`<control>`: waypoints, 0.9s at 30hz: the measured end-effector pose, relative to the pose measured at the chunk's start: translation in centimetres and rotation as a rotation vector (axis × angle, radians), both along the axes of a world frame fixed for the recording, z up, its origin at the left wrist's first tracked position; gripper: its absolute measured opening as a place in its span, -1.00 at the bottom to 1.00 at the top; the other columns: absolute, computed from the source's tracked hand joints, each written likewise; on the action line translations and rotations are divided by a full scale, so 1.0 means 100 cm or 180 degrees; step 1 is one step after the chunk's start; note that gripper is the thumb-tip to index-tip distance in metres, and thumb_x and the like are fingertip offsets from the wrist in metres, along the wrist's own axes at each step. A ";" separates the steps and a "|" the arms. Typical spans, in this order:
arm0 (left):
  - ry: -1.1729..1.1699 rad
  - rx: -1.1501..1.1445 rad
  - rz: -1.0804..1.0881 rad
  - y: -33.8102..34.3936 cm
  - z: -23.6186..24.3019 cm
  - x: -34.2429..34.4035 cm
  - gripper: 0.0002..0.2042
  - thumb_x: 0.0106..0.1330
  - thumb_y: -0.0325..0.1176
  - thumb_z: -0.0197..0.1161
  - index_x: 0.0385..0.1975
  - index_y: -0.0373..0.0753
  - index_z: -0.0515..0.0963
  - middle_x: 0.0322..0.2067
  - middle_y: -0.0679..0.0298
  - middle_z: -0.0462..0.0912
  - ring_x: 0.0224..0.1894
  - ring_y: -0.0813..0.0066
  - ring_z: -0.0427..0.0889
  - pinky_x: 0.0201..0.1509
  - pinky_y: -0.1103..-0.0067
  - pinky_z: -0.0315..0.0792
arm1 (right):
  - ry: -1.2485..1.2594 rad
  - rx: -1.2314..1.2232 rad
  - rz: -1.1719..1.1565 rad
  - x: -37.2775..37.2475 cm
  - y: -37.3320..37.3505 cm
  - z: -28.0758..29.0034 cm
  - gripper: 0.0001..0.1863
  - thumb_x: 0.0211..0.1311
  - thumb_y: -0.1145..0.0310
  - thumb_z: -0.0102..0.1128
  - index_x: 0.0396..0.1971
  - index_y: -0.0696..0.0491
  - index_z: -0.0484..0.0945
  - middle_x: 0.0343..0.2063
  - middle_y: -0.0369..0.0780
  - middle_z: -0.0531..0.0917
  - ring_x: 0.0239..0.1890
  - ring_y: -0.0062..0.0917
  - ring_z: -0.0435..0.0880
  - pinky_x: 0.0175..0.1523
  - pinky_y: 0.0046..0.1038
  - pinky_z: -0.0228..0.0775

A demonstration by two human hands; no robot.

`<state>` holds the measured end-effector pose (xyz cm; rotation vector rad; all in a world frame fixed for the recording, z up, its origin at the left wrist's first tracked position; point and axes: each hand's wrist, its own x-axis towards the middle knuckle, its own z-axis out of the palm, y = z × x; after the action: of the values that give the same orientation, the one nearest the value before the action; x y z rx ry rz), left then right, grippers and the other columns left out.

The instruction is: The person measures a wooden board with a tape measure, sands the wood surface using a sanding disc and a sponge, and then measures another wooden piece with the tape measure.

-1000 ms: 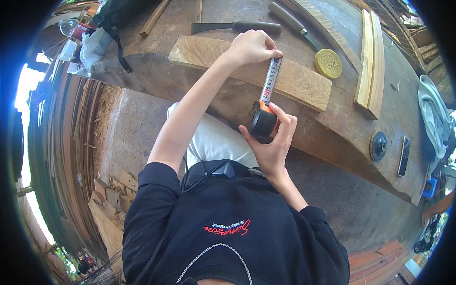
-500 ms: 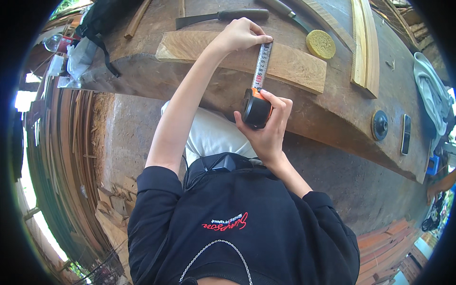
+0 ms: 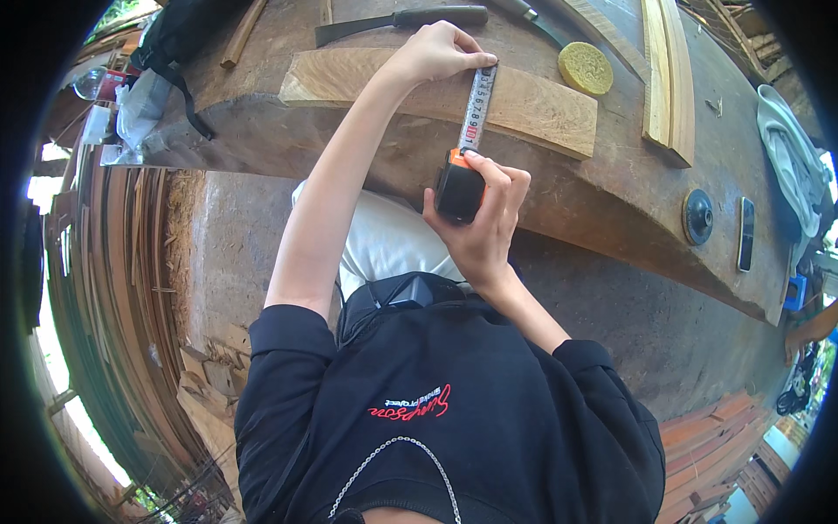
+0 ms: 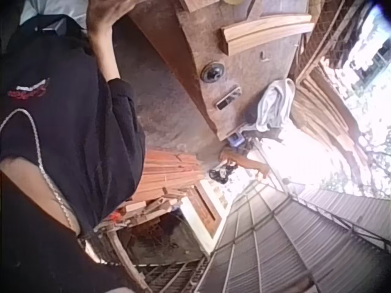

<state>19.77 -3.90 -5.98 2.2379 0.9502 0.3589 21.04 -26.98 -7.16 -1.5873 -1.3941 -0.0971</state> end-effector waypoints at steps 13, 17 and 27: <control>-0.0001 0.0104 0.0036 -0.003 0.002 -0.001 -0.61 0.02 0.11 0.34 -0.37 -0.10 0.72 -0.46 0.25 0.70 -0.35 0.40 0.67 -0.06 0.49 0.46 | -0.0117 0.0136 0.0000 -0.001 0.001 -0.007 -0.32 -0.20 0.44 0.45 0.01 0.14 0.32 -0.11 -0.13 0.44 -0.10 -0.29 0.36 -0.05 -0.32 0.32; 0.0057 0.0065 0.0092 -0.003 0.002 0.001 -0.60 0.03 0.11 0.34 -0.37 -0.10 0.72 -0.46 0.26 0.70 -0.34 0.41 0.67 -0.06 0.49 0.45 | -0.0187 0.0164 -0.0004 -0.001 0.002 -0.009 -0.31 -0.19 0.44 0.44 0.02 0.13 0.31 -0.10 -0.13 0.44 -0.10 -0.29 0.36 -0.04 -0.33 0.31; 0.0105 -0.0030 0.0067 0.000 0.005 0.000 -0.59 0.00 0.13 0.35 -0.39 -0.11 0.72 -0.53 0.28 0.68 -0.44 0.48 0.65 -0.12 0.53 0.46 | -0.0187 0.0219 -0.0016 -0.003 0.004 -0.011 -0.32 -0.19 0.47 0.43 0.02 0.14 0.32 -0.08 -0.15 0.44 -0.09 -0.28 0.36 -0.01 -0.32 0.30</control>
<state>19.81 -3.93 -5.51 2.2329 0.9915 0.3271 20.70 -26.61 -8.22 -1.5420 -1.4171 -0.1942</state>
